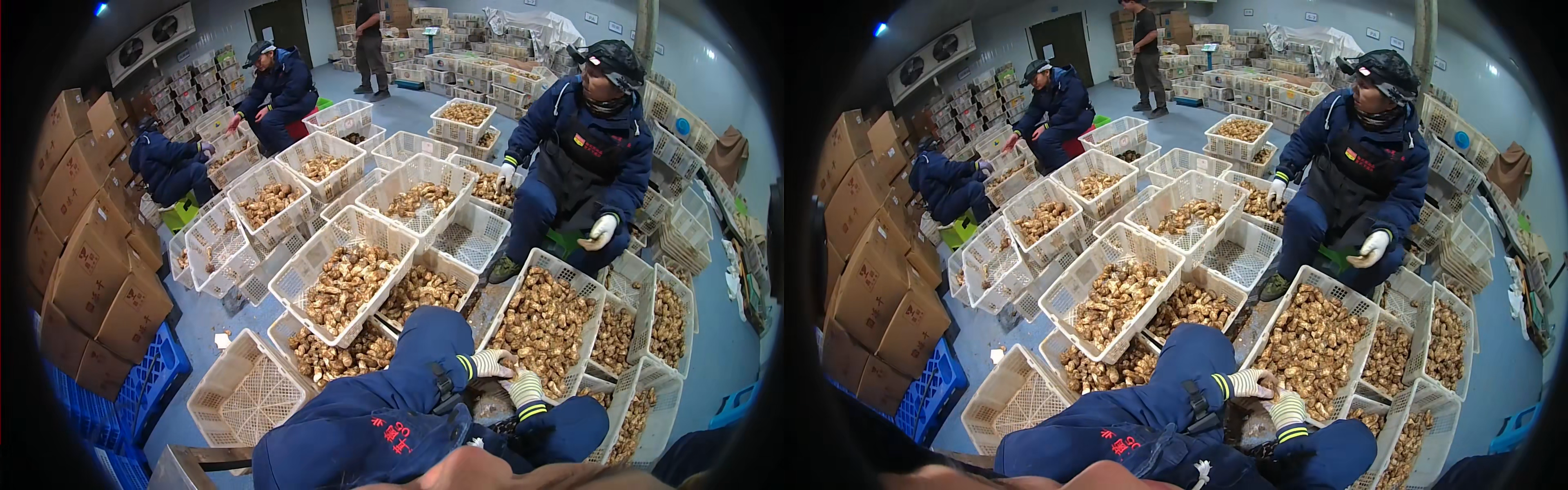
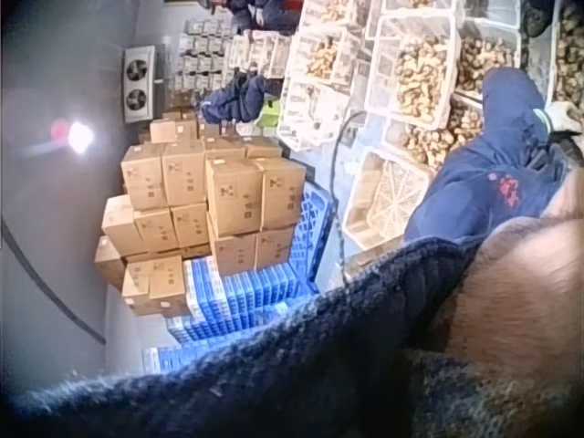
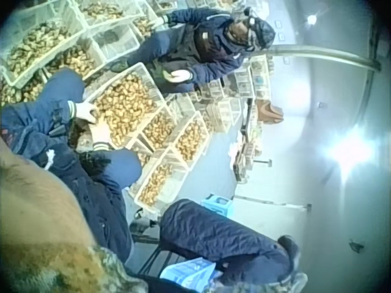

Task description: Sorting ginger roots into crates.

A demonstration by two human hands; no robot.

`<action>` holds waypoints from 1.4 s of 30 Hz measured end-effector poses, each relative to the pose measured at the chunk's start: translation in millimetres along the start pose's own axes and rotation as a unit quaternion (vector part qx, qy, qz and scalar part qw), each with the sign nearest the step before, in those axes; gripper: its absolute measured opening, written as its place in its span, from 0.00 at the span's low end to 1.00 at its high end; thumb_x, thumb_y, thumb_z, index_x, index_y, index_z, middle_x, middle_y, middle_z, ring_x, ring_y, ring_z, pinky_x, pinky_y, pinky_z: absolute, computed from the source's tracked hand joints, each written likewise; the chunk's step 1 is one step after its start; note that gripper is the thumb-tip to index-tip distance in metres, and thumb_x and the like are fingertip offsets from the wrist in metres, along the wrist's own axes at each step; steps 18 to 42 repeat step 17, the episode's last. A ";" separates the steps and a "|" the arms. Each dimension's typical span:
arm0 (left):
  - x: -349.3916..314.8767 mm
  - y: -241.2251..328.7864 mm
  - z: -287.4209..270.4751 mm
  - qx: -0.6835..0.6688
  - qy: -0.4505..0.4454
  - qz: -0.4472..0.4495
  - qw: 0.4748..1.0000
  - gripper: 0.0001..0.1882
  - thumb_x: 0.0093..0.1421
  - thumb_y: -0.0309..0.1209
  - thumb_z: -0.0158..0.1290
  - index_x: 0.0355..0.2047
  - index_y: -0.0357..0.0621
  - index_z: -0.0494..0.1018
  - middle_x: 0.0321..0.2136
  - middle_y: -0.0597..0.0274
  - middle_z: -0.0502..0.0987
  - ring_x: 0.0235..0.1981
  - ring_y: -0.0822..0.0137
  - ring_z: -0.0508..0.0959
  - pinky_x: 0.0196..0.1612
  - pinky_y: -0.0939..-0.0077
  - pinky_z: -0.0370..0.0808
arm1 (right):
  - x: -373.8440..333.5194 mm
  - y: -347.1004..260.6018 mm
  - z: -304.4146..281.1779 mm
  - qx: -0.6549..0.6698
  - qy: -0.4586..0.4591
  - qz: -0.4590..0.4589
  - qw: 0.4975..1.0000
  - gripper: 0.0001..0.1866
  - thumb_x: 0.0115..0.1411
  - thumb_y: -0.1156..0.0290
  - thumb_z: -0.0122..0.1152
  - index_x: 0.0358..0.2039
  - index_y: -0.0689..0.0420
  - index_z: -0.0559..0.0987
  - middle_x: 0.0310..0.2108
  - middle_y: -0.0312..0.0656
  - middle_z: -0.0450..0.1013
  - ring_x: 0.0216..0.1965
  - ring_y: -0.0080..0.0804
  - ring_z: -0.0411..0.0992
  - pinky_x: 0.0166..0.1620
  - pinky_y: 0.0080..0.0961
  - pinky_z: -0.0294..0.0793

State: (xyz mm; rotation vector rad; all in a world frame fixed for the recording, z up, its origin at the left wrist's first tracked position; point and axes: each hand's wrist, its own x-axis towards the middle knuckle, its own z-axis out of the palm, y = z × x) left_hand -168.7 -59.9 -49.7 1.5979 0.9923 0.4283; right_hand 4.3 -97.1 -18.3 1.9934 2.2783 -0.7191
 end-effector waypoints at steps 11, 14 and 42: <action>4.0 -2.6 5.3 -0.054 0.026 0.074 0.996 0.31 0.50 0.40 0.60 0.53 0.43 0.67 0.45 0.52 0.74 0.46 0.62 0.73 0.50 0.71 0.68 | -2.2 1.6 -4.4 0.042 -0.024 0.025 0.998 0.47 0.37 0.60 0.73 0.56 0.61 0.62 0.44 0.58 0.71 0.46 0.54 0.70 0.48 0.37 0.70; 7.2 -13.8 7.1 -0.050 0.050 0.080 0.994 0.27 0.50 0.41 0.60 0.49 0.45 0.70 0.41 0.53 0.76 0.44 0.62 0.75 0.48 0.71 0.69 | -8.2 -6.8 -11.0 0.065 0.004 0.002 0.998 0.47 0.38 0.59 0.72 0.57 0.61 0.61 0.44 0.59 0.71 0.46 0.54 0.70 0.48 0.37 0.70; -8.2 -9.0 2.2 -0.028 0.055 0.044 0.997 0.27 0.49 0.42 0.60 0.48 0.45 0.71 0.40 0.53 0.76 0.44 0.61 0.75 0.48 0.70 0.69 | -26.8 -11.9 -3.0 0.085 -0.011 -0.027 0.996 0.44 0.43 0.58 0.68 0.58 0.61 0.60 0.44 0.60 0.71 0.47 0.51 0.70 0.48 0.37 0.70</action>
